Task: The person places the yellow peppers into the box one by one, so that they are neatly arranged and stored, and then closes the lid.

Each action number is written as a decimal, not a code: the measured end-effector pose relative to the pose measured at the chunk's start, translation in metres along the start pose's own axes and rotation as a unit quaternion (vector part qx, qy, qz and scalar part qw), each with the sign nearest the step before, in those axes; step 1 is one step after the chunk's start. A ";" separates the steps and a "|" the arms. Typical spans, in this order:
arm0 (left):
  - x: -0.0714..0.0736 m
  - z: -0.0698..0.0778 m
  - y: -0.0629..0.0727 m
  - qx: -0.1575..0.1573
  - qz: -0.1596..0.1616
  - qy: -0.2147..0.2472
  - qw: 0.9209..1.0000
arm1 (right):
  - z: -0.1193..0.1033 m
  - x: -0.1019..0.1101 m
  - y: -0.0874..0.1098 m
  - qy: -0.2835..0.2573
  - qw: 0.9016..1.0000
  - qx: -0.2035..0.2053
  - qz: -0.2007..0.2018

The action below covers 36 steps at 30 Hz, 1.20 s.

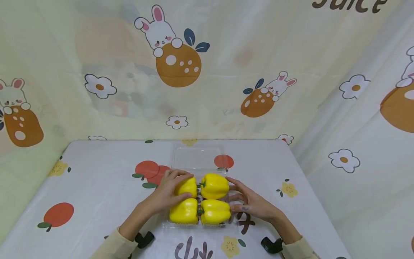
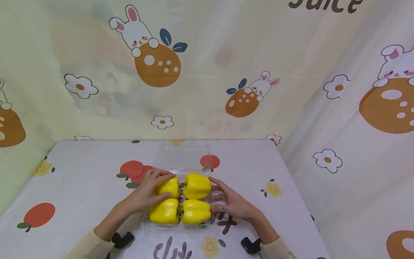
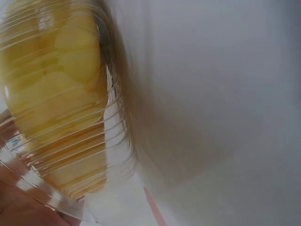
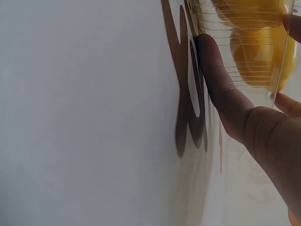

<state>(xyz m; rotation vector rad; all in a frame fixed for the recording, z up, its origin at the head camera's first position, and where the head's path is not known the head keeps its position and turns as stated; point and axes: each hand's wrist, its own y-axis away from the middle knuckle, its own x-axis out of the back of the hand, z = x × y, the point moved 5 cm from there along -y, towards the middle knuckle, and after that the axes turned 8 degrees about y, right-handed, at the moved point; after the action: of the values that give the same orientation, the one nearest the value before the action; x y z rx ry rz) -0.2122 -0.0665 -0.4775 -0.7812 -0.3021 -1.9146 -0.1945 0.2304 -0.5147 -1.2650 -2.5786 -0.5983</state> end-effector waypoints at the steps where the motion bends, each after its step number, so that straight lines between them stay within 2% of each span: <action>1: 0.000 0.000 0.000 0.000 -0.001 0.001 1.000 | 0.000 0.000 0.000 -0.001 1.000 0.002 0.001; 9: 0.001 0.000 -0.001 0.006 -0.006 0.013 1.000 | 0.002 0.001 0.000 -0.005 1.000 0.008 -0.002; 20: 0.001 0.002 -0.001 -0.005 -0.001 0.014 1.000 | 0.003 0.001 -0.001 -0.010 1.000 -0.001 -0.004; 31: 0.007 0.002 0.001 0.004 0.001 0.042 0.999 | 0.000 0.001 0.000 -0.004 1.000 0.010 -0.005; 34: 0.013 0.001 0.000 0.006 0.017 0.061 0.998 | 0.000 0.001 0.001 -0.005 1.000 0.011 -0.005; 36: 0.019 0.000 -0.001 0.003 0.041 0.074 0.996 | 0.000 0.001 0.001 -0.005 1.000 0.012 -0.006</action>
<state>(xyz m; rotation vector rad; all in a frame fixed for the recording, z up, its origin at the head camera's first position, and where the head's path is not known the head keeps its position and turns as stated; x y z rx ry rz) -0.2184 -0.0798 -0.4650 -0.6349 -0.1817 -1.8815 -0.1945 0.2312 -0.5138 -1.2488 -2.5956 -0.5618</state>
